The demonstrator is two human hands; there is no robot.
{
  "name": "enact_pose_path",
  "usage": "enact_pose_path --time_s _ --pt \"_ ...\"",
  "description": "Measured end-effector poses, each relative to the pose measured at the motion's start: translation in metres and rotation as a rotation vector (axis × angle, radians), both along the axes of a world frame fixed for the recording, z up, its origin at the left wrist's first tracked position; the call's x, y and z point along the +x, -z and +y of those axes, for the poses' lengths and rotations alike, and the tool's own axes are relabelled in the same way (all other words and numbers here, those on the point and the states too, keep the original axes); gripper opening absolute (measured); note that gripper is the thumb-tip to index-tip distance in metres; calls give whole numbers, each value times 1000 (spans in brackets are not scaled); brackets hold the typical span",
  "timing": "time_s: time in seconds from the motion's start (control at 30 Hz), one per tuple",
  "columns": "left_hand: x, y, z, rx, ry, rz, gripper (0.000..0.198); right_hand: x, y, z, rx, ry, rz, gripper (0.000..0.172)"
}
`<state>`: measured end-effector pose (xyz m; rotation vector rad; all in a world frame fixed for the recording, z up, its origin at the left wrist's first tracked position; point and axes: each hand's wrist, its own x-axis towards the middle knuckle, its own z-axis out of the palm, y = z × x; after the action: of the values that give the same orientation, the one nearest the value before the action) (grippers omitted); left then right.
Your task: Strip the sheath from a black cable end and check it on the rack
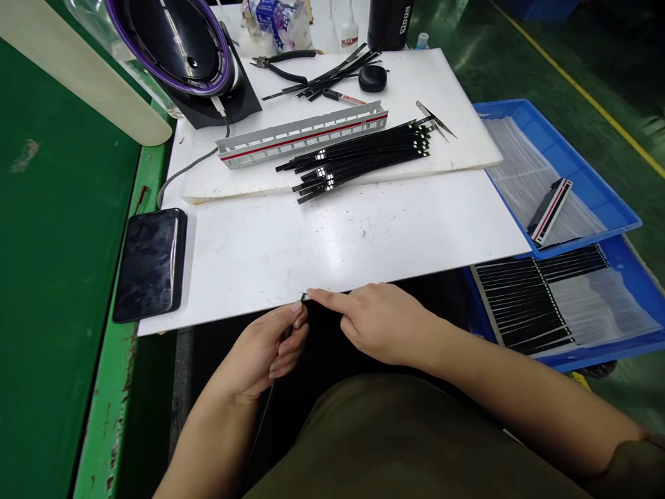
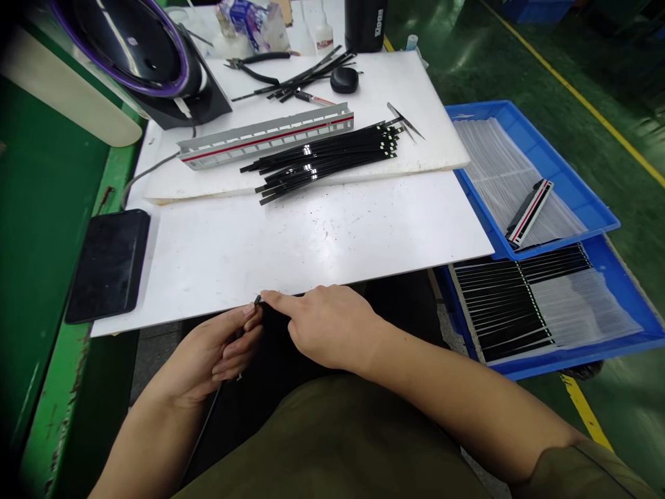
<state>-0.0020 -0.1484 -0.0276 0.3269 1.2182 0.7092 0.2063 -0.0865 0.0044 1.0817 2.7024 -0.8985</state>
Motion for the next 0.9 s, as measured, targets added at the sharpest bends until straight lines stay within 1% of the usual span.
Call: enact_pose_path --time_s 0.2,0.37,0.57,0.9 --pt "1 -1 1 6 -7 -2 32 0 5 0 -25 7 22 64" --pt "0 0 -1 3 -3 3 32 1 3 1 -49 11 56 64" --pt "1 0 1 9 -7 2 32 0 1 1 -61 15 40 63" --pt "2 0 1 -1 -7 0 31 -1 5 -1 -6 -8 13 64"
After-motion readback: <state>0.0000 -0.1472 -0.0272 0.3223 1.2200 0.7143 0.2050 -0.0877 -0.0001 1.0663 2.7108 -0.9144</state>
